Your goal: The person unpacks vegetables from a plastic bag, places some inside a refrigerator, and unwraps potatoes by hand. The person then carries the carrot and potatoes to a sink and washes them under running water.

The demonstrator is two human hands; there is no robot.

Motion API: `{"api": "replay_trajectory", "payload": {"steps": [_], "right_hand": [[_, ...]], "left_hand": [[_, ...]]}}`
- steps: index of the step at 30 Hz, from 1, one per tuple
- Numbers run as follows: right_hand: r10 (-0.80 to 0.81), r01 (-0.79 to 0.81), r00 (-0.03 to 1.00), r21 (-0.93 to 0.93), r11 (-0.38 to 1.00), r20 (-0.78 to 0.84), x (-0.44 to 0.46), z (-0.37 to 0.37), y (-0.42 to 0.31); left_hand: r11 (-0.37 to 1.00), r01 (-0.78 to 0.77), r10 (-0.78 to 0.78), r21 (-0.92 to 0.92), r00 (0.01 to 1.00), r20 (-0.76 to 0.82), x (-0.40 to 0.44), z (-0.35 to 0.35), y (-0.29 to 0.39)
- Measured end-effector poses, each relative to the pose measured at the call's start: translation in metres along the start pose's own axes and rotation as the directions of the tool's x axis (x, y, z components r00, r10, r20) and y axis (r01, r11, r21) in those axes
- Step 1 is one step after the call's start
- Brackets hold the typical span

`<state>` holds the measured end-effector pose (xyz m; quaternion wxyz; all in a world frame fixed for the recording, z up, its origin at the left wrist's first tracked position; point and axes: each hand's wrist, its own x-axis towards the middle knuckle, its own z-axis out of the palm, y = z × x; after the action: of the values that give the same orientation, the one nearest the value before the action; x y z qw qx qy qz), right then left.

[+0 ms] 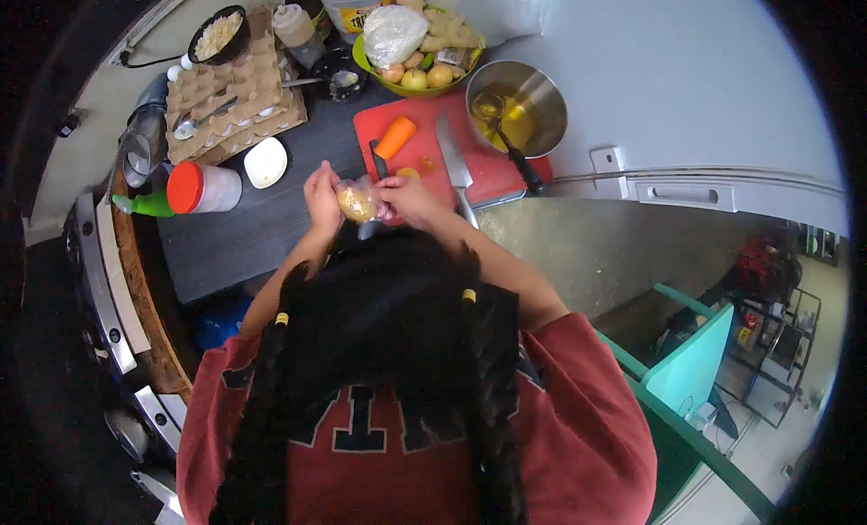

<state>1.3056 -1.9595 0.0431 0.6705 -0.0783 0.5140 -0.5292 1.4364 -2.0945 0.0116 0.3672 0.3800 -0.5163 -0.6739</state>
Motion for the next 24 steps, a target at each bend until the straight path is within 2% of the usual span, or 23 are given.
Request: {"api": "replay_trajectory", "payload": {"steps": [1,2,4,6,8,10,12,13,14,15,16,19,20,22,24], "right_hand": [[0.085,-0.085,0.996,0.019,0.996,-0.029,-0.002,0.002,-0.001],[0.077,-0.077,0.996,0.016,0.997,-0.033,-0.004,0.006,0.0],[0.048,-0.058,0.995,0.128,0.99,0.083,-0.007,0.016,0.004],[0.081,-0.094,0.991,0.125,0.988,0.111,-0.012,0.014,0.003],[0.001,-0.113,0.928,0.279,0.954,0.373,-0.018,0.011,-0.002],[-0.022,-0.09,0.931,0.287,0.954,0.365,-0.018,0.016,-0.001],[-0.048,-0.063,0.934,0.296,0.953,0.354,-0.019,0.02,-0.001],[-0.015,-0.057,0.963,0.255,0.965,0.268,-0.019,0.021,-0.001],[0.015,-0.054,0.984,0.214,0.975,0.18,-0.019,0.022,0.0],[0.014,-0.053,0.984,0.215,0.975,0.18,-0.016,0.021,-0.001],[0.017,-0.051,0.986,0.204,0.978,0.165,-0.013,0.018,-0.004],[-0.001,-0.018,0.992,0.152,0.988,0.125,-0.017,0.017,-0.008],[-0.022,0.011,0.994,0.112,0.994,0.103,-0.022,0.021,-0.012],[-0.036,0.016,0.99,0.139,0.99,0.138,-0.029,0.022,-0.014],[-0.048,0.019,0.983,0.164,0.986,0.175,-0.034,0.021,-0.019]], "left_hand": [[1.0,-0.006,0.006,-0.006,1.0,0.006,0.002,0.005,0.008],[1.0,0.012,-0.013,-0.013,1.0,-0.026,0.003,0.008,0.016],[0.999,0.031,-0.032,-0.018,0.998,-0.056,0.005,0.012,0.03],[0.998,-0.069,0.069,0.004,0.997,-0.043,0.007,0.012,0.04],[0.991,-0.114,0.118,0.067,0.991,-0.065,0.008,0.013,0.046],[0.979,-0.159,0.171,0.126,0.982,-0.084,0.005,0.016,0.052],[0.918,-0.22,0.226,0.33,0.974,0.022,-0.007,0.019,0.058],[0.918,-0.221,0.225,0.33,0.974,0.025,-0.01,0.019,0.055],[0.849,-0.3,0.28,0.435,0.953,0.111,-0.013,0.02,0.052],[0.761,-0.38,0.323,0.525,0.925,0.2,-0.015,0.019,0.049],[0.761,-0.381,0.324,0.525,0.925,0.201,-0.018,0.018,0.051],[0.762,-0.34,0.117,0.551,0.909,0.4,-0.027,0.01,0.06],[0.762,-0.341,0.116,0.55,0.908,0.402,-0.025,0.005,0.056],[0.864,-0.267,0.068,0.427,0.903,0.425,-0.02,-0.006,0.047],[0.865,-0.264,0.091,0.426,0.918,0.385,-0.01,-0.018,0.045]]}}
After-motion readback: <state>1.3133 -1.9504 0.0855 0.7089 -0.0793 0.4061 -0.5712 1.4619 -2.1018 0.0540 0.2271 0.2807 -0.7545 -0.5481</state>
